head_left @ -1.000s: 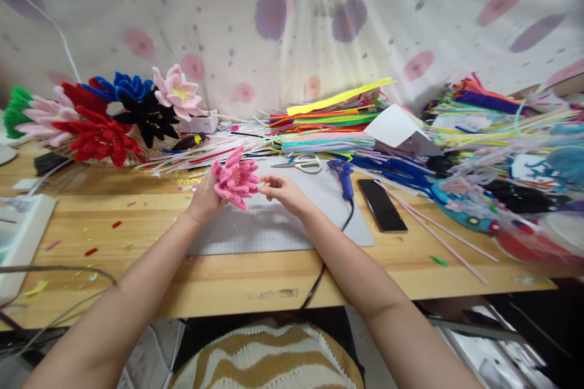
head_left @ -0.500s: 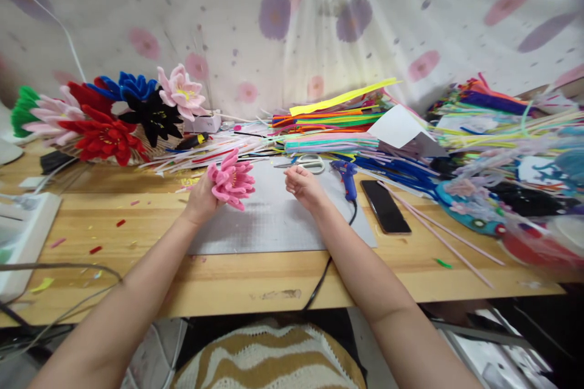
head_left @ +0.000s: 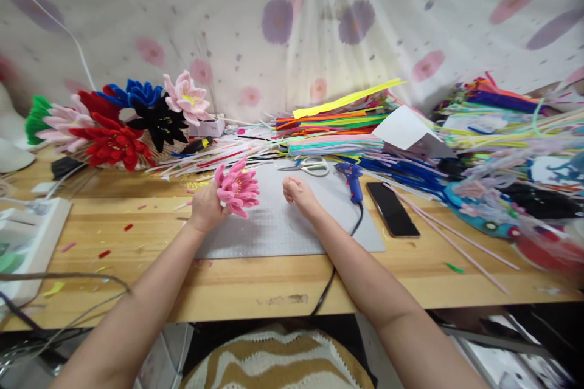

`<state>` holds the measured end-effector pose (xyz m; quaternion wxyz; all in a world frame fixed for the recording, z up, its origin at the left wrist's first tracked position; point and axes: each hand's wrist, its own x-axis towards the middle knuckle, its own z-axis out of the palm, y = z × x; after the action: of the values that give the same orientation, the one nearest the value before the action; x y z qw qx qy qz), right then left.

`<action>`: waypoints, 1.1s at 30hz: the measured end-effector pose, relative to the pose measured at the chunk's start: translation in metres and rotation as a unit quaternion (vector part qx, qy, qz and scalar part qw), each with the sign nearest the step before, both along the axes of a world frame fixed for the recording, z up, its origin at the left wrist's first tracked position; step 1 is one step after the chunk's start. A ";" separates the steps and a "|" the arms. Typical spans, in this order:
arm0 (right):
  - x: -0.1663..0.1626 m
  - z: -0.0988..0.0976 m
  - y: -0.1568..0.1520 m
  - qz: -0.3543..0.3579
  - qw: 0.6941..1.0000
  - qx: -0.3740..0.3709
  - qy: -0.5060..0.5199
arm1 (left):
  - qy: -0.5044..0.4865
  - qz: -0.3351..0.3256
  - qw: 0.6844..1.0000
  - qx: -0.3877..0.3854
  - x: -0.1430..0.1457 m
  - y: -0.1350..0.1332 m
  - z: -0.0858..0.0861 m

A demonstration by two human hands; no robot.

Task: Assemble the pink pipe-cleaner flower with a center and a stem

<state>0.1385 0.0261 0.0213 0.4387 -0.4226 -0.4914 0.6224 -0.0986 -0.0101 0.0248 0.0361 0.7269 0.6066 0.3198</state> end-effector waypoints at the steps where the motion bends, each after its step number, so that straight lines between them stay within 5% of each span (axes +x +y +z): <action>1: 0.001 0.000 0.001 -0.014 1.000 0.003 -0.018 | 0.002 0.004 1.000 -0.008 0.000 -0.001 0.001; 6: 0.008 0.002 0.001 -0.069 0.988 0.092 -0.105 | -0.037 0.003 0.999 -0.036 -0.002 -0.002 0.002; 11: 0.011 0.009 -0.002 -0.015 0.990 0.100 -0.101 | 0.002 0.008 0.999 -0.048 0.006 -0.003 0.007; 21: 0.012 -0.007 0.003 -0.021 0.994 0.051 -0.098 | 0.122 0.142 0.960 -0.207 0.048 -0.012 0.067; 27: 0.012 -0.015 0.003 -0.022 0.993 0.061 -0.099 | 0.119 0.141 0.961 -0.204 0.055 -0.013 0.059; 33: 0.013 -0.020 0.003 -0.027 0.993 0.044 -0.106 | -0.053 0.052 0.974 -0.215 0.050 -0.008 0.047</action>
<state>0.1520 0.0286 0.0013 0.4188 -0.4796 -0.5507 0.5398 -0.0481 -0.0183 0.0718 0.2063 0.6515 0.6956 0.2215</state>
